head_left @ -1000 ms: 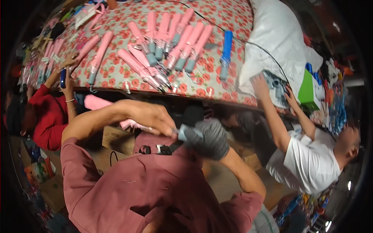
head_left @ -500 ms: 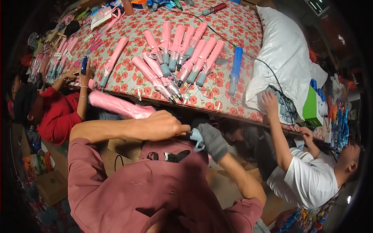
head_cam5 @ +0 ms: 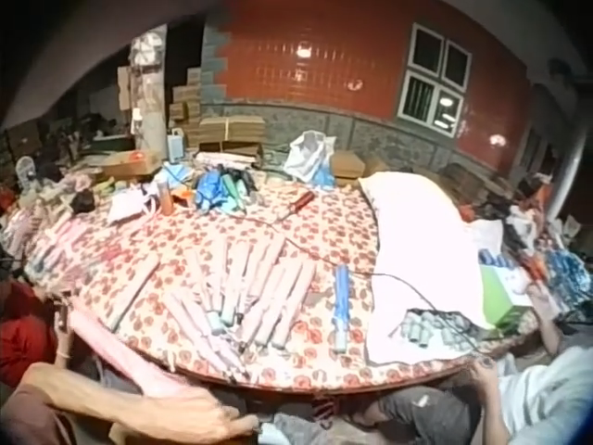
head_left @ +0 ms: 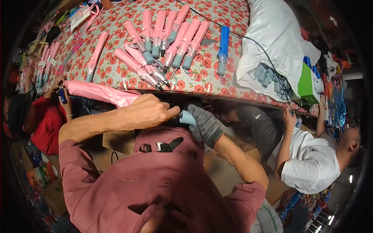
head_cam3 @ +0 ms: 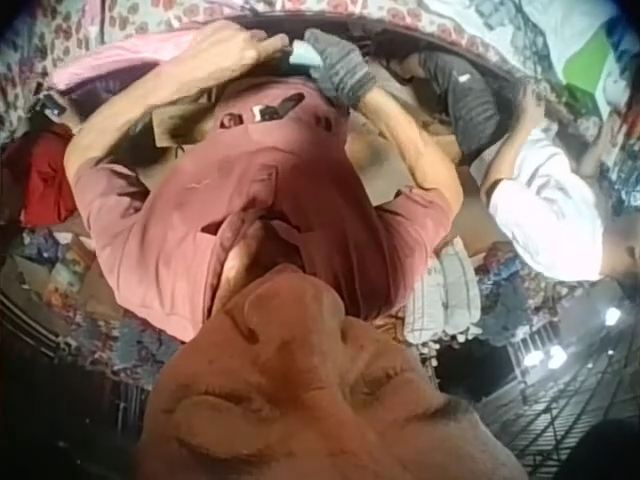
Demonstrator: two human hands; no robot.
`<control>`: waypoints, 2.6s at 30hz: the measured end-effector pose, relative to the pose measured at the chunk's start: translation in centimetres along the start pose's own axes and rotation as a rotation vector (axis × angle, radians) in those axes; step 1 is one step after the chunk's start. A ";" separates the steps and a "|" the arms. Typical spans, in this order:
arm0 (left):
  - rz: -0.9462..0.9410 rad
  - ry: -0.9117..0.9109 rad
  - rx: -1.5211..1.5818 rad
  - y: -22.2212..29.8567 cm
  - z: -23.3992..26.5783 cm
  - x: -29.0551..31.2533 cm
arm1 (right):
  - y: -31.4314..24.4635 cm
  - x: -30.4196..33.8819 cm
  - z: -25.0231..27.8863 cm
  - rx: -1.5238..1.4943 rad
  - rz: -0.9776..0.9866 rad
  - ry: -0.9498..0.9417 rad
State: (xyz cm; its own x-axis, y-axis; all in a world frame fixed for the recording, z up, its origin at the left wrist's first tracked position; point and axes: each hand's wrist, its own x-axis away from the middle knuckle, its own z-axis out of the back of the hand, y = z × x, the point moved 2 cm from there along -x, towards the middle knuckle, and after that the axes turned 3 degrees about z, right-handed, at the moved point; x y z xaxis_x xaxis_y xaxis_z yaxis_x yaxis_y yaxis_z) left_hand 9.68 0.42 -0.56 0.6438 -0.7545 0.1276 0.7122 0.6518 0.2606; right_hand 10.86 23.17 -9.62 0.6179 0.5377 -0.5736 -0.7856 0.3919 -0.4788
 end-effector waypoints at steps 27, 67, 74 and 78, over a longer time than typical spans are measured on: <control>-0.127 -0.020 0.558 -3.0 -1.1 0.0 | -2.0 -3.5 2.6 -0.176 -0.375 -0.385; 0.492 0.225 -0.466 -36.0 -3.9 7.8 | 11.0 -13.4 -15.0 -0.267 -0.790 -0.302; 0.732 0.336 0.206 -38.1 -7.1 -3.1 | 13.7 -17.5 -23.9 -0.020 -0.441 -0.309; 0.938 0.378 0.147 -38.3 -7.2 -8.5 | 15.2 -19.9 -27.2 -0.103 -0.467 -0.240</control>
State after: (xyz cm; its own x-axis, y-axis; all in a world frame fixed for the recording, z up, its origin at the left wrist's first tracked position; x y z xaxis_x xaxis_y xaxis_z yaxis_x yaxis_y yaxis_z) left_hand -21.05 -17.61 -18.54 0.9887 0.1452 0.0374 -0.1494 0.9323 0.3294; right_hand -12.53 -1.87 -23.58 0.8666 0.4841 -0.1210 -0.4137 0.5615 -0.7166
